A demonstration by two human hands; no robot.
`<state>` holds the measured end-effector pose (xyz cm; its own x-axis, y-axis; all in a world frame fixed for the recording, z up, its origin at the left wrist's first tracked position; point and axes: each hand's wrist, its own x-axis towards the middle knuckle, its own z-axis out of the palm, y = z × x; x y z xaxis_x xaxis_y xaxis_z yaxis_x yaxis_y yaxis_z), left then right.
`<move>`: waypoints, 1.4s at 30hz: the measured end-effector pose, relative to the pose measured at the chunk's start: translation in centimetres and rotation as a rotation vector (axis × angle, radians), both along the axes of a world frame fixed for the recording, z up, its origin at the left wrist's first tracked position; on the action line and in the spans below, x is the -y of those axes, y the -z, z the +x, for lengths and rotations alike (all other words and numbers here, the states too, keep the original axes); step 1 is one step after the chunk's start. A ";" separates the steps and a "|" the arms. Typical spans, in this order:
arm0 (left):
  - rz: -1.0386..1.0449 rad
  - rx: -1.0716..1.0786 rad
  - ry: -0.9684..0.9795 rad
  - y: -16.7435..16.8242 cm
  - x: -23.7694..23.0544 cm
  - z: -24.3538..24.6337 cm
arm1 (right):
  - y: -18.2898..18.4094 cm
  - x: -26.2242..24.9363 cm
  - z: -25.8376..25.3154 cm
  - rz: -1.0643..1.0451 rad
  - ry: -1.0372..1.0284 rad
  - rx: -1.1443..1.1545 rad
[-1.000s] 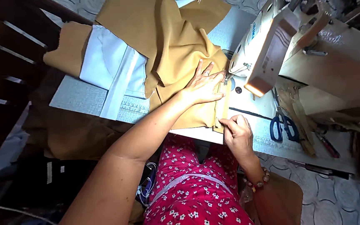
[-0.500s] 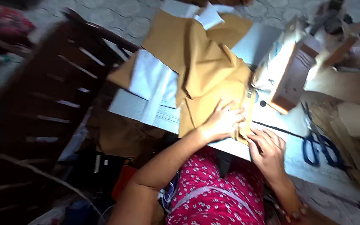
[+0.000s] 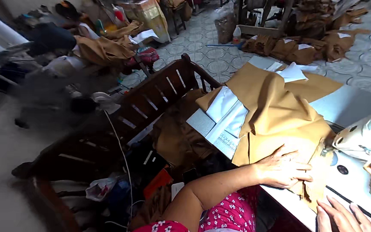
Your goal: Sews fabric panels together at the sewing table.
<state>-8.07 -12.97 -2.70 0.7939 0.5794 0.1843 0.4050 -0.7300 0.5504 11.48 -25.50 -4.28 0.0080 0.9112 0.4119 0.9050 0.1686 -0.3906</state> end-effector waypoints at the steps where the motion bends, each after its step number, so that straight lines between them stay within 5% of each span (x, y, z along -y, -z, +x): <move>1: 0.006 -0.007 0.011 0.1 0.0 0.1 | -0.1 0.1 0.0 -0.013 -0.005 -0.006; 11: 0.010 -0.013 0.045 0.2 -0.1 -0.2 | 1.1 0.4 -0.9 0.125 -0.061 -0.065; 19: 0.052 0.043 0.036 1.3 -0.3 0.3 | 0.2 0.8 -0.1 0.028 0.001 -0.226; 42: 0.101 -0.041 -0.027 0.9 -0.1 0.0 | 0.5 0.0 -2.2 0.042 -0.002 0.096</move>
<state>-8.04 -12.90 -3.63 0.7860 0.5810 0.2111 0.4461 -0.7695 0.4571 9.29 -25.45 -4.75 -0.0349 0.8931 0.4485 0.9378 0.1844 -0.2943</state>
